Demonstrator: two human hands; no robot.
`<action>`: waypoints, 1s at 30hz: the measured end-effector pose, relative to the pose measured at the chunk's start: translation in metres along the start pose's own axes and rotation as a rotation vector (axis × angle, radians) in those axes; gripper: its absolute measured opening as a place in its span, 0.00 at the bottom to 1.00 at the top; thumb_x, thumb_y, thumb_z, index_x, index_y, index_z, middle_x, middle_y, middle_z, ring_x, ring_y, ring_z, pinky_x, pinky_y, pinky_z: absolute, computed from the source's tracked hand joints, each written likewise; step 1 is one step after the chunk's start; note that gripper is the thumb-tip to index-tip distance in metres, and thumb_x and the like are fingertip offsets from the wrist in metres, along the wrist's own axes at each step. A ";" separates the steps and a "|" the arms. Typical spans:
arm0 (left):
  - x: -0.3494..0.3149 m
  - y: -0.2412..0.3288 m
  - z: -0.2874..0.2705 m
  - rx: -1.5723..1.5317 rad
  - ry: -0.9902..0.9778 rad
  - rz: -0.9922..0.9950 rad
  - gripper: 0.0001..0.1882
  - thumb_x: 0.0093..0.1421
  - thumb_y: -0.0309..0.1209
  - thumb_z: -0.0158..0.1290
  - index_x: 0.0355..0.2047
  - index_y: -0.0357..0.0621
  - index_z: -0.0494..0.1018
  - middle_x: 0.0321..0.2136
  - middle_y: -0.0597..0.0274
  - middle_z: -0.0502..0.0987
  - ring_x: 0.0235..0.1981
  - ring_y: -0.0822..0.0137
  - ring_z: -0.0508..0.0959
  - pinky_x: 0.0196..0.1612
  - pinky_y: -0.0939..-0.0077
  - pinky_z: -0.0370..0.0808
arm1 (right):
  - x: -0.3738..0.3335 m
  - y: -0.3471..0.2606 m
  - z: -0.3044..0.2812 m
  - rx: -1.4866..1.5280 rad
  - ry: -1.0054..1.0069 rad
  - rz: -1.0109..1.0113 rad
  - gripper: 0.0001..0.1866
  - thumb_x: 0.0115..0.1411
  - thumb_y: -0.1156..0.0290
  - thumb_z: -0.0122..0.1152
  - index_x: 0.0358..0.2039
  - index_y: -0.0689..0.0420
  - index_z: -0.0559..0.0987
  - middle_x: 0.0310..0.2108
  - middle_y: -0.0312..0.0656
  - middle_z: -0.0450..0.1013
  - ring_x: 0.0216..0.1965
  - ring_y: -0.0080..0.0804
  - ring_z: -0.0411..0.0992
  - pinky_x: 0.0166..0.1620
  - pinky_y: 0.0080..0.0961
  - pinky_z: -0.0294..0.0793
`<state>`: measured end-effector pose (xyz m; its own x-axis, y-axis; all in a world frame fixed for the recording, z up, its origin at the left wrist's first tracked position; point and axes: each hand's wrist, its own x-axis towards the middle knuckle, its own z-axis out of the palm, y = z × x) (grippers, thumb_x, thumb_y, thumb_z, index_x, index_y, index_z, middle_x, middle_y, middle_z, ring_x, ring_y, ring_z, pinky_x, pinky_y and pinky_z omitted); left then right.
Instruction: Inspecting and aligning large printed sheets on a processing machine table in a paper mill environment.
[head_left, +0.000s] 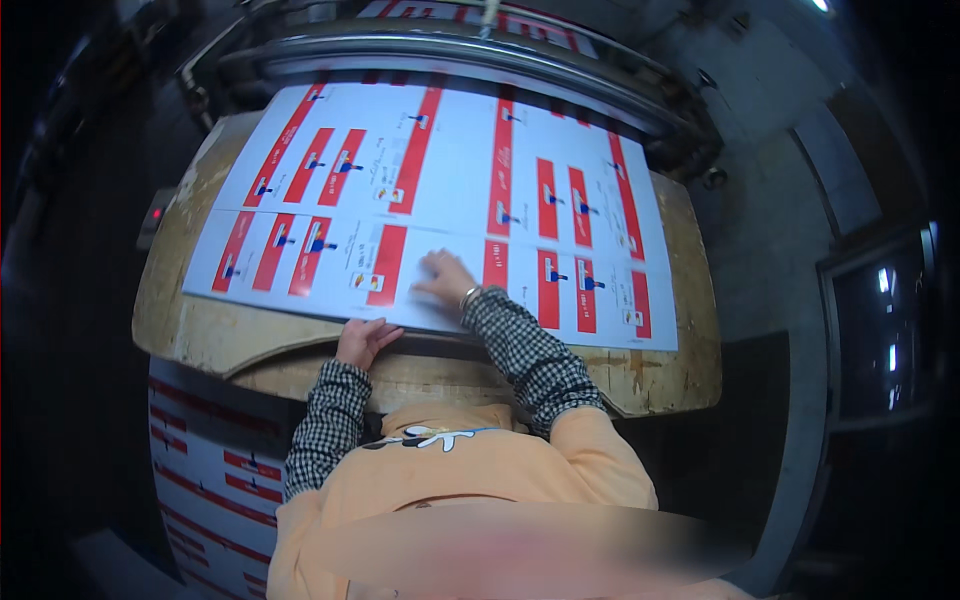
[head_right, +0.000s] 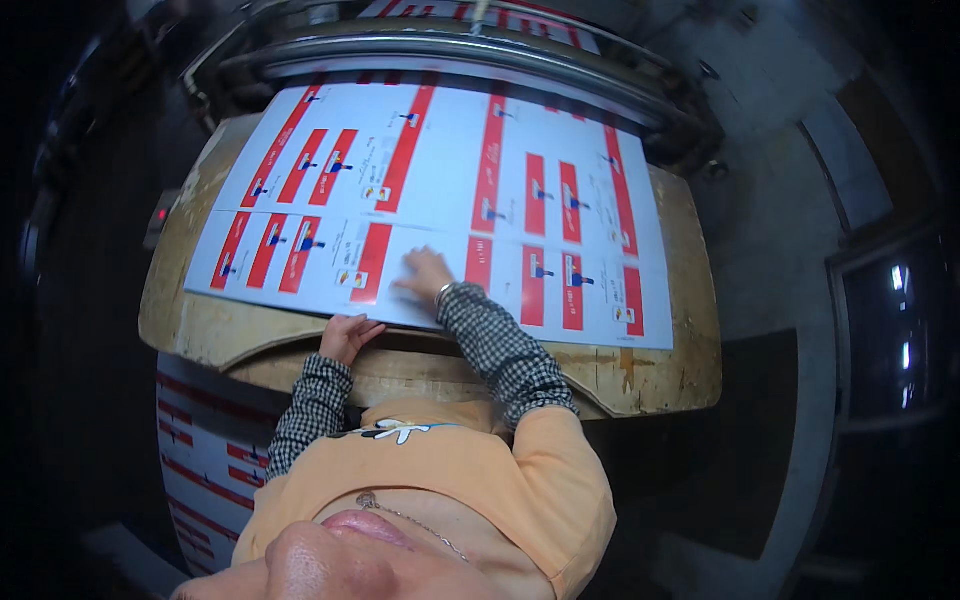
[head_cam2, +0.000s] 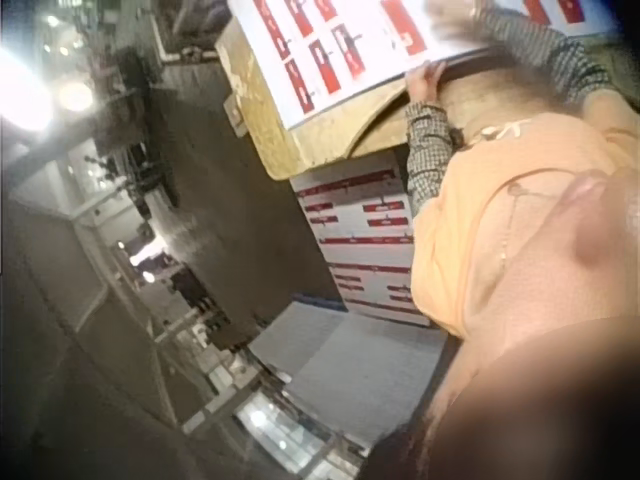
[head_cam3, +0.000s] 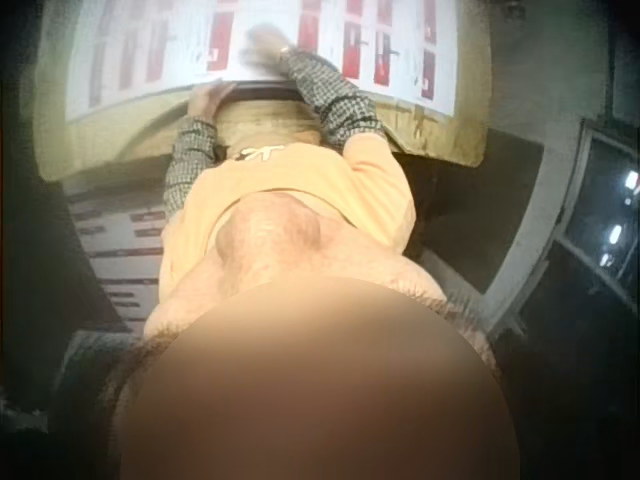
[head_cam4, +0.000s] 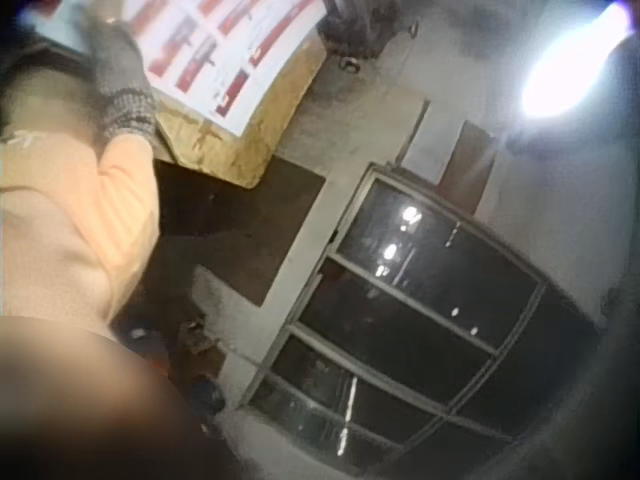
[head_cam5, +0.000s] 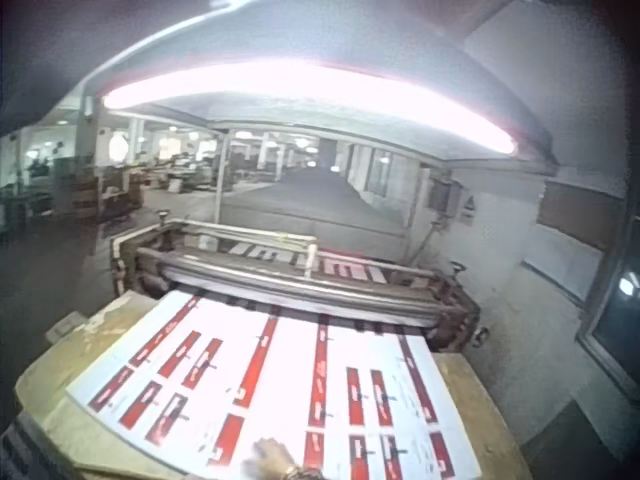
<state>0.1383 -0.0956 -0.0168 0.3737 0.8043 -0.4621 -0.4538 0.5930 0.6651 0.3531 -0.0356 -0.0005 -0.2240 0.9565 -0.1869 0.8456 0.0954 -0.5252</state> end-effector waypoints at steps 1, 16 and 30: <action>0.000 0.000 0.002 -0.018 -0.048 0.058 0.16 0.53 0.23 0.45 0.43 0.31 0.63 0.38 0.51 0.72 0.39 0.60 0.74 0.45 0.63 0.72 | -0.013 -0.003 0.006 -0.128 -0.062 -0.097 0.42 0.40 0.49 0.62 0.53 0.58 0.62 0.56 0.52 0.54 0.59 0.50 0.48 0.57 0.44 0.49; 0.000 0.001 0.014 -0.083 -0.010 0.000 0.20 0.54 0.26 0.47 0.47 0.34 0.58 0.42 0.50 0.69 0.44 0.55 0.72 0.48 0.59 0.71 | -0.055 -0.015 0.014 -0.292 -0.095 -0.208 0.44 0.38 0.59 0.66 0.54 0.60 0.57 0.56 0.54 0.50 0.60 0.49 0.46 0.57 0.46 0.49; 0.010 0.000 0.021 0.066 -0.239 -0.141 0.19 0.51 0.26 0.52 0.44 0.33 0.65 0.41 0.54 0.71 0.45 0.62 0.71 0.49 0.63 0.67 | -0.040 -0.025 -0.012 -0.184 -0.060 -0.309 0.12 0.42 0.64 0.59 0.25 0.58 0.76 0.27 0.51 0.72 0.34 0.46 0.71 0.38 0.36 0.70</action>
<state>0.1590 -0.0881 -0.0096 0.6128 0.6775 -0.4068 -0.3333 0.6883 0.6443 0.3466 -0.0734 0.0299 -0.5058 0.8575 -0.0939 0.8054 0.4304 -0.4075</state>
